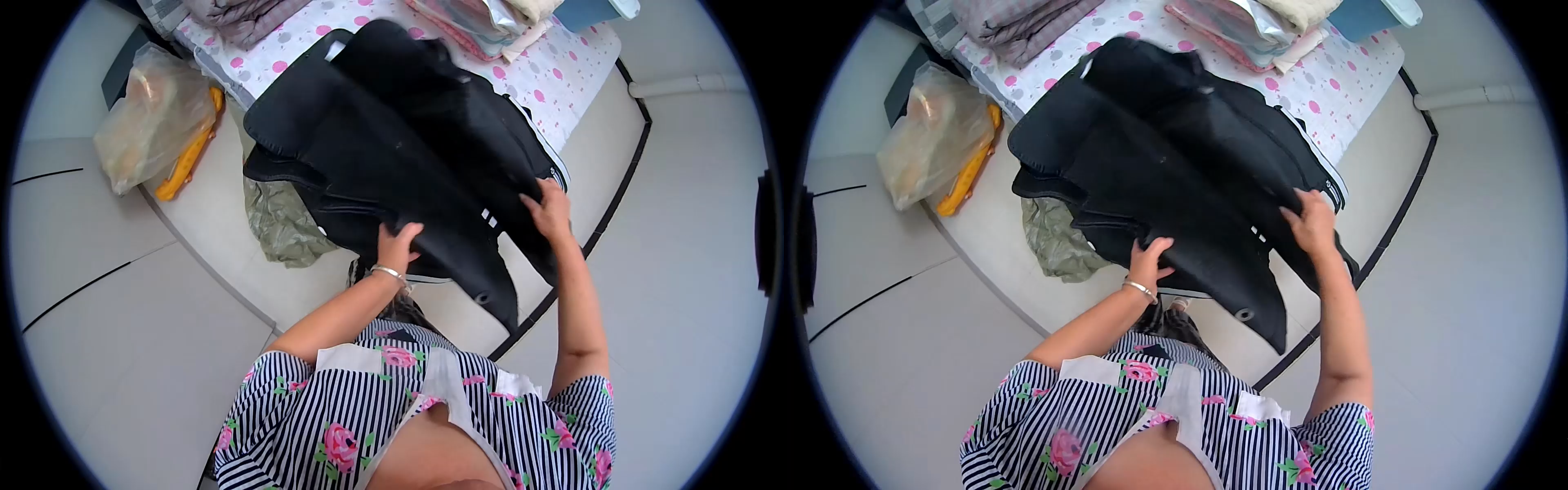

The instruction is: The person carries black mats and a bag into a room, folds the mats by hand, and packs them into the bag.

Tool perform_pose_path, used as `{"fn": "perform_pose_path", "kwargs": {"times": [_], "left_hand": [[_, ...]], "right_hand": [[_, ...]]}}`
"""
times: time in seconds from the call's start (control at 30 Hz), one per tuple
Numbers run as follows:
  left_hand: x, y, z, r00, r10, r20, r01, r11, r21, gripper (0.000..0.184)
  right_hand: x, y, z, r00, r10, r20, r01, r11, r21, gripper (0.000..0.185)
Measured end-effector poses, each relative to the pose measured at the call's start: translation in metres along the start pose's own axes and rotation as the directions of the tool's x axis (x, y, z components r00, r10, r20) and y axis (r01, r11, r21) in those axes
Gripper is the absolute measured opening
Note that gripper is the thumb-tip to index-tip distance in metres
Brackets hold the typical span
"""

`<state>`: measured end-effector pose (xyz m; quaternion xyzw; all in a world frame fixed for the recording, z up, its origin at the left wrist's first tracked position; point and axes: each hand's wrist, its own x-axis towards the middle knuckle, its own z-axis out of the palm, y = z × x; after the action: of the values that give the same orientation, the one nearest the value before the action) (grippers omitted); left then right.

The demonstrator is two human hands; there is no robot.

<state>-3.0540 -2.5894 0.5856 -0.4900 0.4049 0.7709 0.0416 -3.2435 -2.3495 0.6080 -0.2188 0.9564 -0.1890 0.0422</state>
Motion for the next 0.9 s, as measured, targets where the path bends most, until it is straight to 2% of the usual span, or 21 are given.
{"fn": "perform_pose_path", "kwargs": {"times": [0.03, 0.1, 0.17, 0.2, 0.23, 0.3, 0.33, 0.4, 0.43, 0.5, 0.53, 0.63, 0.7, 0.77, 0.8, 0.9], "left_hand": [[0.001, -0.006, -0.008, 0.993, -0.007, -0.119, 0.002, 0.999, -0.036, 0.062], [0.045, -0.054, -0.054, 0.989, -0.02, -0.147, -0.005, 0.985, -0.172, 0.05], [0.06, -0.077, -0.088, 0.962, -0.015, -0.272, -0.029, 0.987, -0.156, 0.039], [0.087, -0.107, -0.118, 0.943, 0.039, -0.331, -0.085, 0.988, -0.126, 0.04], [0.084, -0.111, -0.13, 0.938, -0.024, -0.345, -0.035, 0.986, -0.163, 0.041], [0.079, -0.115, -0.147, 0.92, -0.147, -0.364, 0.06, 0.97, -0.237, 0.042], [0.081, -0.123, -0.156, 0.939, -0.076, -0.335, -0.016, 0.965, -0.263, 0.043], [0.071, -0.133, -0.17, 0.943, -0.125, -0.307, 0.051, 0.97, -0.239, 0.054], [0.062, -0.13, -0.17, 0.944, -0.153, -0.292, 0.087, 0.969, -0.23, 0.06], [0.047, -0.136, -0.183, 0.962, -0.159, -0.223, 0.093, 0.956, -0.28, 0.059], [0.042, -0.14, -0.188, 0.968, -0.155, -0.195, 0.089, 0.947, -0.309, 0.059], [0.031, -0.156, -0.197, 0.971, -0.082, -0.223, 0.016, 0.959, -0.284, 0.042], [0.041, -0.163, -0.2, 0.97, -0.062, -0.236, -0.025, 0.937, -0.35, 0.041], [0.059, -0.164, -0.201, 0.971, -0.063, -0.231, -0.033, 0.92, -0.39, 0.042], [0.054, -0.146, -0.191, 0.942, -0.135, -0.309, 0.02, 0.937, -0.348, 0.043], [0.065, -0.149, -0.189, 0.937, -0.17, -0.304, 0.022, 0.901, -0.434, 0.046]], "right_hand": [[-0.005, 0.01, -0.011, 0.998, 0.053, -0.034, -0.053, 0.998, -0.016, 0.035], [-0.018, 0.028, -0.032, 0.989, 0.044, -0.139, -0.05, 0.998, -0.034, 0.032], [-0.025, 0.036, -0.048, 0.973, 0.071, -0.22, -0.082, 0.996, -0.042, 0.025], [-0.028, 0.038, -0.055, 0.965, 0.081, -0.249, -0.093, 0.995, -0.035, 0.024], [-0.029, 0.039, -0.062, 0.955, 0.091, -0.283, -0.102, 0.994, -0.027, 0.023], [-0.034, 0.038, -0.07, 0.95, 0.12, -0.289, -0.136, 0.99, -0.037, 0.023], [-0.034, 0.039, -0.071, 0.948, 0.137, -0.287, -0.154, 0.988, -0.034, 0.023], [-0.038, 0.037, -0.07, 0.949, 0.164, -0.268, -0.178, 0.984, -0.029, 0.023], [-0.036, 0.037, -0.068, 0.954, 0.128, -0.272, -0.142, 0.989, -0.034, 0.022], [-0.037, 0.04, -0.056, 0.957, 0.054, -0.284, -0.068, 0.997, -0.039, 0.022], [-0.037, 0.039, -0.054, 0.96, 0.094, -0.262, -0.109, 0.993, -0.041, 0.022], [-0.029, 0.025, -0.041, 0.974, 0.158, -0.165, -0.167, 0.985, -0.039, 0.023], [-0.013, 0.032, -0.025, 0.98, 0.111, -0.163, -0.117, 0.993, -0.025, 0.024], [0.004, 0.026, -0.016, 0.976, 0.068, -0.209, -0.103, 0.982, -0.16, 0.024], [0.018, 0.014, -0.029, 0.976, 0.046, -0.212, -0.088, 0.977, -0.193, 0.024], [0.038, 0.0, -0.037, 0.967, -0.027, -0.254, -0.051, 0.954, -0.295, 0.027]]}}
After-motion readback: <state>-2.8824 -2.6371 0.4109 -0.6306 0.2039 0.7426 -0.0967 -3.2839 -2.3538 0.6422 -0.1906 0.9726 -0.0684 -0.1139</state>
